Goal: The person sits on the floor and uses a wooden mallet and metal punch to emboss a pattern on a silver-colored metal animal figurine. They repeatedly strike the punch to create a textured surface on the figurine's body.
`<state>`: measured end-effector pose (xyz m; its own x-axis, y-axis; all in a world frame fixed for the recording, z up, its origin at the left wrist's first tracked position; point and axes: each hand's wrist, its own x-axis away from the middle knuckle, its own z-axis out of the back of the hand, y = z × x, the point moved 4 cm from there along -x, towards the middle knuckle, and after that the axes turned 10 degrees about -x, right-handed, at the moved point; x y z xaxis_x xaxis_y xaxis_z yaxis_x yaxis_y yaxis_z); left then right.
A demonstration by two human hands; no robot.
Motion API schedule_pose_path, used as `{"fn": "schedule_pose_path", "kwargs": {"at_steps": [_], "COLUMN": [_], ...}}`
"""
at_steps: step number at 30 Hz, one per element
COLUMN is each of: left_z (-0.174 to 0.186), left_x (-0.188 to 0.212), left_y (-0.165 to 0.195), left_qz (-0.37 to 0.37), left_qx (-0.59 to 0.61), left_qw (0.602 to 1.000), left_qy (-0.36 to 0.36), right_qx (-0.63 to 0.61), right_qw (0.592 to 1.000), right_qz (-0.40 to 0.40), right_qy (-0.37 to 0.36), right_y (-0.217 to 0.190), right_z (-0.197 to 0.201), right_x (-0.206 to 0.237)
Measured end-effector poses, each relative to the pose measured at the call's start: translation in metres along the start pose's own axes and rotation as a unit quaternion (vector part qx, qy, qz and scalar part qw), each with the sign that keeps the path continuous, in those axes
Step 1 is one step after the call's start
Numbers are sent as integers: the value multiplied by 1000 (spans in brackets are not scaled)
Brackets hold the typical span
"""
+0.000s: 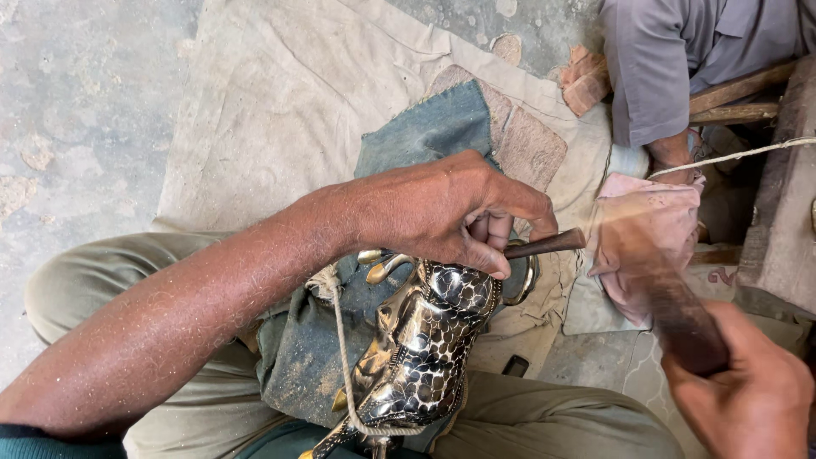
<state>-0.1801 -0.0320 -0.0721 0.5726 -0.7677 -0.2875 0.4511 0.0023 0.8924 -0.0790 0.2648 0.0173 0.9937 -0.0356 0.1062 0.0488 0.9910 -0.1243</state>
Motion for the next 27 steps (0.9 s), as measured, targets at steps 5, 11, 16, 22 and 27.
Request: {"fn": "schedule_pose_path", "kwargs": {"at_steps": [5,11,16,22,27], "left_z": [3,2,4,4,3], "left_x": [2,-3,-2,-5,-6], "left_y": [4,0,3,3,1], "left_qz": [-30,16,-8,1,-3], "left_qx": [-10,2,5,2,3], "left_qw": [999,1000,1000,1000,1000], "left_qy": [16,-13,-9,-14,-19], "right_qx": [-603,-152,-421,-390,-193], "right_qw": [752,988,897,909,981], "right_qz": [-253,19,-129,-139,-29], "right_qy": [86,5,43,37,13], "right_y": [35,31,39,29,29], "right_z": [-18,-17,-19,-13,-17], "right_x": [-4,3,2,-9,-1]}}
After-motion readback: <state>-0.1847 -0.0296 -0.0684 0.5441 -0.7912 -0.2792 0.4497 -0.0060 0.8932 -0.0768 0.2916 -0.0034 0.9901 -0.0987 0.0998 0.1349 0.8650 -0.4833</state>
